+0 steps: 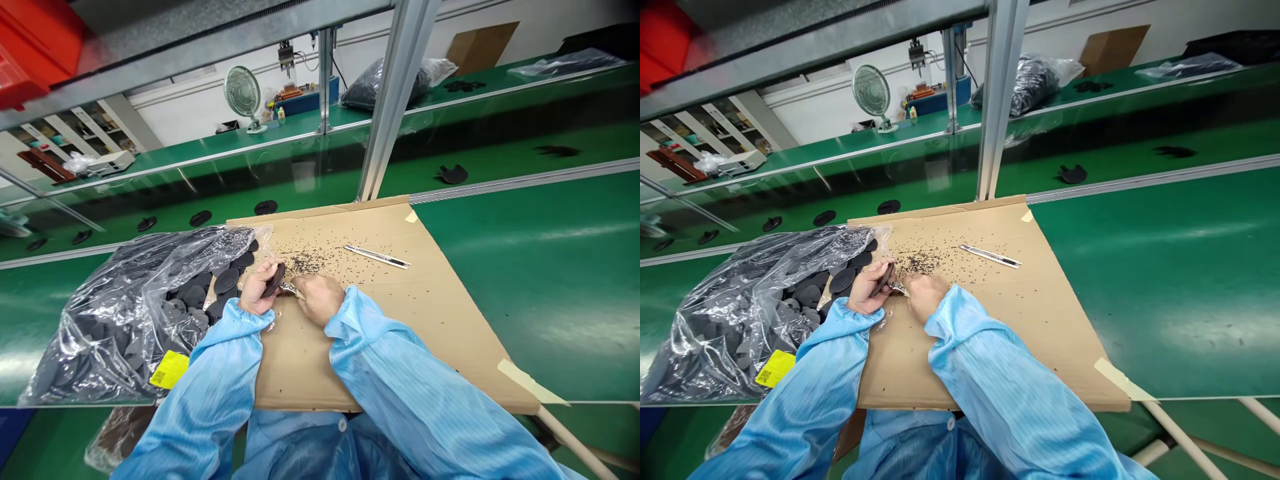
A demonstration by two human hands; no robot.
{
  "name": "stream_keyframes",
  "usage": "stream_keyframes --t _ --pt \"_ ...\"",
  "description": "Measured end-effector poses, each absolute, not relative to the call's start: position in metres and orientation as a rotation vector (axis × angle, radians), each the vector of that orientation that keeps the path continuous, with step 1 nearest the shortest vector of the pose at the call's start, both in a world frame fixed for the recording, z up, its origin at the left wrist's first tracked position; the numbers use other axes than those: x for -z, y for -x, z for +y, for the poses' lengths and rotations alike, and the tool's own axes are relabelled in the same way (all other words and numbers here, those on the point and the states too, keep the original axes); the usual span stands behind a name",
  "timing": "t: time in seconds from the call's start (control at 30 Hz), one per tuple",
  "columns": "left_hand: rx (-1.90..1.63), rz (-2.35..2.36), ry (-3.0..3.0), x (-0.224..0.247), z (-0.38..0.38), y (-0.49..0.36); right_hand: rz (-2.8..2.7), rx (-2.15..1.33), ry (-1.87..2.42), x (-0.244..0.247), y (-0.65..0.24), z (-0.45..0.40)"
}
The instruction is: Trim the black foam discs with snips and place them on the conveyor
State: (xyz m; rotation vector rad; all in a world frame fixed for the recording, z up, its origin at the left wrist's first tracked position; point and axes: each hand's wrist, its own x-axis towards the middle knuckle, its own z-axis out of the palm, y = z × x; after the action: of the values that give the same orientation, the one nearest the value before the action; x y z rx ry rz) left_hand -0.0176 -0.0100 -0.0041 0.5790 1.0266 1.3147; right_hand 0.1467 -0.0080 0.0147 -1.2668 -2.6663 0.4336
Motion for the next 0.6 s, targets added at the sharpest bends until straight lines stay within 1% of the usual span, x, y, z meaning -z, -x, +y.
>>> stream_keyframes --t 0.1,0.2,0.27,0.4,0.47,0.53,0.6 --pt "-1.311 0.999 -0.578 0.004 -0.009 0.017 -2.627 -0.492 1.241 -0.012 -0.146 -0.009" --pt "-1.334 0.941 -0.532 0.002 -0.008 0.015 -2.453 -0.677 1.172 -0.008 -0.146 -0.008" --pt "-1.384 0.938 -0.485 0.002 -0.006 0.014 -2.181 -0.901 1.152 -0.006 -0.148 -0.003" --pt "-1.535 0.956 -0.436 0.006 -0.002 0.009 -1.513 -1.564 0.934 -0.008 -0.160 0.014" --pt "-1.610 0.929 -0.449 0.009 0.002 0.007 -1.371 -1.773 0.824 -0.010 -0.168 0.022" --pt "-1.688 0.924 -0.472 0.011 0.007 0.005 -1.365 -1.811 0.831 -0.012 -0.176 0.026" --pt "-1.746 0.963 -0.496 0.014 0.010 0.005 -1.385 -1.775 0.848 -0.012 -0.181 0.025"
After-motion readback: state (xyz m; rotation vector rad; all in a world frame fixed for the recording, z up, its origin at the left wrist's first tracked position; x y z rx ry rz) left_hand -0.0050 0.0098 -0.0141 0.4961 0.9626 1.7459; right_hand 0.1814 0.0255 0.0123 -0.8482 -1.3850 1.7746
